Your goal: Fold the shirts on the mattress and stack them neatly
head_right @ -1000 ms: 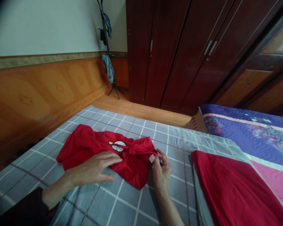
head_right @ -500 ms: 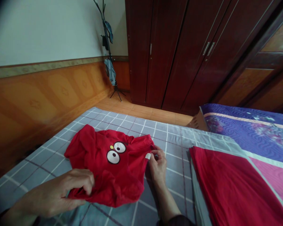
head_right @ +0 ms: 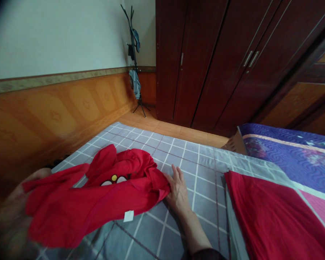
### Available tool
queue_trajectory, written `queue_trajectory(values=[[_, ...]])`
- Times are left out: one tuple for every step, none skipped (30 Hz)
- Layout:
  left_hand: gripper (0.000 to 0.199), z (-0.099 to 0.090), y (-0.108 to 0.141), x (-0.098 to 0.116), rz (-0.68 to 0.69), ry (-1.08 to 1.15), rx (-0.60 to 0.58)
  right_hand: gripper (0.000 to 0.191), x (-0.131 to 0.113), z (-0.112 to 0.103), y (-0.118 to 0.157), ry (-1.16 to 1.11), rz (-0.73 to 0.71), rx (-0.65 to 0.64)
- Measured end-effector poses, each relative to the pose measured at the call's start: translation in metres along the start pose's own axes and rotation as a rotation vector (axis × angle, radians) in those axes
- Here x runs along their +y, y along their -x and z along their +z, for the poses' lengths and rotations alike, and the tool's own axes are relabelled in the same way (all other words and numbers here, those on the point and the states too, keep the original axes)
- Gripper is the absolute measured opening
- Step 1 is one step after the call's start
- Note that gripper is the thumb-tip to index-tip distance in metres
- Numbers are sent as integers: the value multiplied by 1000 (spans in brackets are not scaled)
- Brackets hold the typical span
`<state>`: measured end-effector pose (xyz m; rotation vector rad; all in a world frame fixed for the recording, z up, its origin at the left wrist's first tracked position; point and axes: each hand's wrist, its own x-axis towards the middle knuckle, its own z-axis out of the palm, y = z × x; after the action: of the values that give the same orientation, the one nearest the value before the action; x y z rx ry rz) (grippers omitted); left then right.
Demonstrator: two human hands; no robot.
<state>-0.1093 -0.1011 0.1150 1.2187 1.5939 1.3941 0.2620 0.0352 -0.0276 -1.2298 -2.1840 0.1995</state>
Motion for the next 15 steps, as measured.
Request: queue_trajectory(values=[[29,1,-7,-6,10,-14,17,42,-3,-1,-1,-4,-8,-26],[27,3,-14,-13,33,-78,7,43,-7,-2,-2,-11,-19,-43],[26,6,-20,-22,68,-189,-19,45,-12,-3,-3,-16,-32,-57],[29,9,-24,-30,108,-336,-56,48,-17,-5,-3,-17,-48,-71],[34,13,-26,-38,164,-498,-100,51,-22,-6,-4,-15,-68,-90],[42,17,-25,-45,236,-649,-144,52,-28,-8,-4,-9,-89,-112],[52,22,-23,-52,316,-779,-188,52,-34,-10,-4,3,-108,-137],[62,26,-19,-57,398,-883,-236,54,-41,-11,-4,20,-126,-164],[72,31,-15,-61,474,-966,-291,58,-47,-13,-4,41,-143,-187],[79,34,-11,-63,538,-1029,-342,63,-53,-14,-4,61,-164,-211],[83,37,-7,-65,586,-1077,-383,66,-58,-15,-4,77,-186,-236],[83,39,-6,-66,620,-1113,-421,65,-63,-16,-5,83,-207,-262],[78,40,-5,-66,640,-1135,-449,60,-66,-17,-6,77,-218,-283],[70,39,-7,-66,648,-1142,-468,51,-69,-18,-7,60,-217,-293],[59,37,-10,-65,647,-1135,-480,42,-71,-21,-8,27,-208,-289]])
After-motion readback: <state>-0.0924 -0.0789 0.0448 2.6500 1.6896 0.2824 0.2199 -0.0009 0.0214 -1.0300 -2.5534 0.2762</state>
